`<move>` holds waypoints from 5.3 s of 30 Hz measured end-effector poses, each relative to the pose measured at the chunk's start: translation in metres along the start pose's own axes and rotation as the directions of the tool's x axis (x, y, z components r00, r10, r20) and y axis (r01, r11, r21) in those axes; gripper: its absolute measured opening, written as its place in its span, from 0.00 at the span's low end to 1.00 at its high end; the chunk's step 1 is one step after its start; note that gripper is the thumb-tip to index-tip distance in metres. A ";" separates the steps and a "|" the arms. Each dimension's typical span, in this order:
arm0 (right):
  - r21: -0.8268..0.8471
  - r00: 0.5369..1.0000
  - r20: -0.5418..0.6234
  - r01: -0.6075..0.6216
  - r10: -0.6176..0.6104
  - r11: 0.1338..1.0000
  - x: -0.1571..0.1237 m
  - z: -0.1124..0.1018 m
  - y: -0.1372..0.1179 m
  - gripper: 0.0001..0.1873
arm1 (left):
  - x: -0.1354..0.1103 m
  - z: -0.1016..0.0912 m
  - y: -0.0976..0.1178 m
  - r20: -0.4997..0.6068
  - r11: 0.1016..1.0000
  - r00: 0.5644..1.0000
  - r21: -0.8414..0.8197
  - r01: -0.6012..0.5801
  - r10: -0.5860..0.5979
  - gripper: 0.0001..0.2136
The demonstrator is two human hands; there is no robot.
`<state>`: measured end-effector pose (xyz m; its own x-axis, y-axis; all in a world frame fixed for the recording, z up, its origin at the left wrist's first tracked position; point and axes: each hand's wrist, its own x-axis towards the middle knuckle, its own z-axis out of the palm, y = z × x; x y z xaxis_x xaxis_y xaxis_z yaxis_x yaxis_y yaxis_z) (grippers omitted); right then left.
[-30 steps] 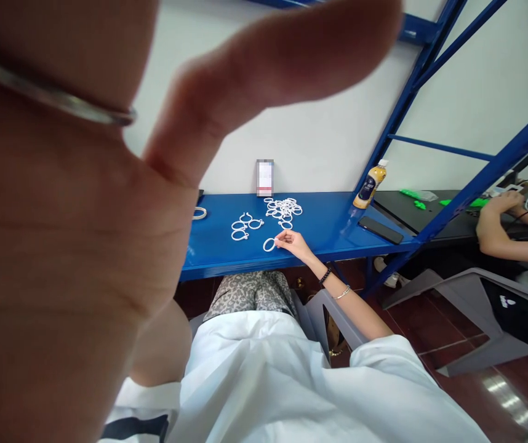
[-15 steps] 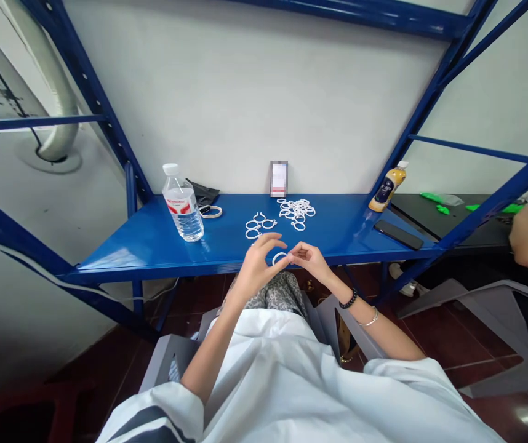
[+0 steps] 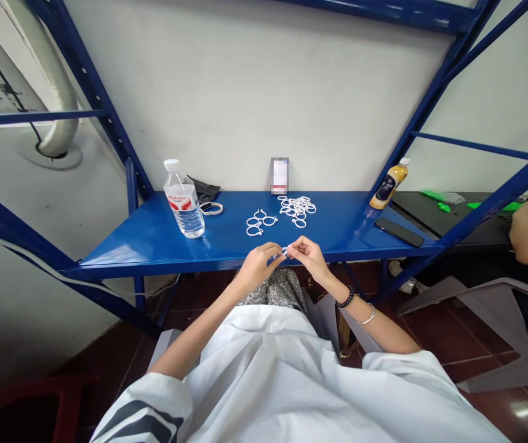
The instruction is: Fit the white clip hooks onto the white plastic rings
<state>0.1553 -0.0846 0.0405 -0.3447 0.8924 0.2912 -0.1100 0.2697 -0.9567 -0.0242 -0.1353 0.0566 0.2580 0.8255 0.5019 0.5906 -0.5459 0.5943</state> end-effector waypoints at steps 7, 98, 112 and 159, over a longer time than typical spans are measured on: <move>-0.025 0.999 0.045 0.019 -0.017 1.000 -0.004 -0.004 -0.003 0.18 | 0.002 -0.009 0.009 0.075 0.939 0.990 -0.313 0.141 -0.123 0.16; -0.115 0.812 0.581 0.017 0.054 0.993 0.026 0.023 -0.086 0.19 | 0.002 -0.043 0.032 0.106 0.516 0.946 -0.817 0.258 -0.305 0.18; 0.088 0.931 0.355 0.056 -0.084 0.995 0.022 0.030 -0.088 0.17 | -0.001 -0.047 0.031 -0.409 0.914 0.912 -0.358 -0.193 0.033 0.09; -0.302 0.880 0.200 0.473 -0.431 0.827 0.005 0.043 -0.089 0.15 | -0.005 -0.053 0.037 -0.470 0.944 0.878 -0.240 -0.227 0.092 0.12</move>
<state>0.1235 -0.1202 0.1276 -0.4422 0.5971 0.6693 0.0276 0.7549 -0.6552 -0.0444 -0.1673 0.1088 -0.0785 0.6071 0.7907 0.3156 -0.7372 0.5974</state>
